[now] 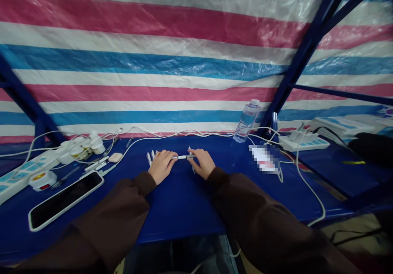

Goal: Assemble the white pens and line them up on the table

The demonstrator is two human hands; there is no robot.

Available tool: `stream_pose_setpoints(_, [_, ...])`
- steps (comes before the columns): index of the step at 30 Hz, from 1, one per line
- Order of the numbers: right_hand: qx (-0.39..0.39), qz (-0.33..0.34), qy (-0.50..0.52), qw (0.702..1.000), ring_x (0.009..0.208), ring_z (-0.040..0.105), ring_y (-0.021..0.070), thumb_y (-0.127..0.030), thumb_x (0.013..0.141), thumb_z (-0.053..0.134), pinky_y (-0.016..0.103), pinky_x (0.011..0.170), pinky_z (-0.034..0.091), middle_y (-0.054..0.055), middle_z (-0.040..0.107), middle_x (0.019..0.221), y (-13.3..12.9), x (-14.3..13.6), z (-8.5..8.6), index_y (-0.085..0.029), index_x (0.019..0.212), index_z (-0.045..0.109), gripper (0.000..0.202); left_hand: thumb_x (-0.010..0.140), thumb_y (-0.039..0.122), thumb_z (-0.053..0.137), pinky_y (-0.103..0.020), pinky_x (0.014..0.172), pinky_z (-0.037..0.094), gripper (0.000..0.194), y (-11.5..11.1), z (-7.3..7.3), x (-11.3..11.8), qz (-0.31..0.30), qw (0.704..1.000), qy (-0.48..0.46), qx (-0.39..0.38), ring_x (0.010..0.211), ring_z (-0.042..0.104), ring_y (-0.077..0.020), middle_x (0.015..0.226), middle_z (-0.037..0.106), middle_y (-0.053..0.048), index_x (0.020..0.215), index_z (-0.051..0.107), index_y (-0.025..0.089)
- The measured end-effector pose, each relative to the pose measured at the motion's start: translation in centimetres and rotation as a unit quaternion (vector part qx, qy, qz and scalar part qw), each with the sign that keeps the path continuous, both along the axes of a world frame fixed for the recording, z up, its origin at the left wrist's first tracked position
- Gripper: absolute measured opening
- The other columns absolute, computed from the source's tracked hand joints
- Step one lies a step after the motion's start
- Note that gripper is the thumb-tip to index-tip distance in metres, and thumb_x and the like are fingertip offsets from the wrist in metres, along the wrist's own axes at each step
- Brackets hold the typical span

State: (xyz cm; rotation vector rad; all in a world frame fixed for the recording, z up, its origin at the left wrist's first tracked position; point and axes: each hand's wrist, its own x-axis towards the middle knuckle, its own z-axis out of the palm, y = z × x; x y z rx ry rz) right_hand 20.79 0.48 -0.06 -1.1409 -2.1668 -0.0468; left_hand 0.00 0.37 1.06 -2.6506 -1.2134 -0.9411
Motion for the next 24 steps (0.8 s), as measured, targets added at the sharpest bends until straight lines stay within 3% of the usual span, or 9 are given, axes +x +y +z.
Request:
stream_pose_setpoints(4, [-0.01, 0.004, -0.028, 1.0, 0.088, 0.05, 0.0195, -0.019, 0.091, 0.035, 0.032, 0.073, 0.034, 0.007, 0.06, 0.094, -0.12, -0.08, 0.36, -0.019, 0.097, 0.057, 0.023, 0.09, 0.026, 0.036, -0.033, 0.073, 0.034, 0.02, -0.05, -0.01, 0.04, 0.015, 1.0, 0.008, 0.01, 0.08, 0.05, -0.0186, 0.086, 0.06, -0.004, 0.095, 0.055, 0.02])
stream_pose_setpoints(10, [-0.005, 0.015, 0.014, 1.0, 0.086, 0.049, 0.0206, -0.016, 0.082, 0.049, 0.032, 0.073, 0.036, 0.008, 0.058, 0.092, -0.2, -0.03, 0.42, -0.017, 0.094, 0.054, 0.013, 0.091, 0.026, 0.035, -0.033, 0.075, 0.035, 0.019, 0.04, -0.12, -0.03, 0.02, 1.0, 0.014, 0.004, 0.082, 0.05, -0.0185, 0.088, 0.06, -0.003, 0.095, 0.053, 0.02])
stream_pose_setpoints(15, [0.009, -0.001, 0.026, 1.0, 0.093, 0.05, 0.0219, -0.032, 0.085, 0.051, 0.033, 0.076, 0.035, 0.009, 0.058, 0.101, -0.22, -0.03, 0.21, -0.017, 0.106, 0.052, 0.026, 0.091, 0.026, 0.036, -0.033, 0.074, 0.035, 0.019, -0.01, 0.0, -0.09, 0.011, 1.0, -0.001, 0.001, 0.081, 0.05, -0.0184, 0.087, 0.06, -0.003, 0.095, 0.053, 0.02])
stream_pose_setpoints(20, [-0.009, -0.01, 0.005, 1.0, 0.084, 0.051, 0.0186, -0.027, 0.089, 0.043, 0.031, 0.073, 0.034, 0.005, 0.061, 0.085, -0.12, -0.03, 0.21, -0.019, 0.082, 0.057, 0.018, 0.09, 0.026, 0.036, -0.033, 0.074, 0.035, 0.019, 0.0, -0.08, -0.07, 0.003, 1.0, -0.002, 0.008, 0.081, 0.05, -0.0185, 0.087, 0.06, -0.003, 0.095, 0.054, 0.021])
stream_pose_setpoints(24, [0.003, 0.0, 0.034, 0.999, 0.088, 0.051, 0.0199, -0.023, 0.082, 0.053, 0.032, 0.073, 0.035, 0.007, 0.059, 0.093, -0.04, 0.01, 0.12, -0.019, 0.091, 0.055, 0.011, 0.09, 0.026, 0.036, -0.032, 0.073, 0.035, 0.019, 0.07, -0.18, -0.14, 0.007, 1.0, -0.008, 0.001, 0.08, 0.05, -0.0184, 0.086, 0.06, -0.003, 0.095, 0.054, 0.021])
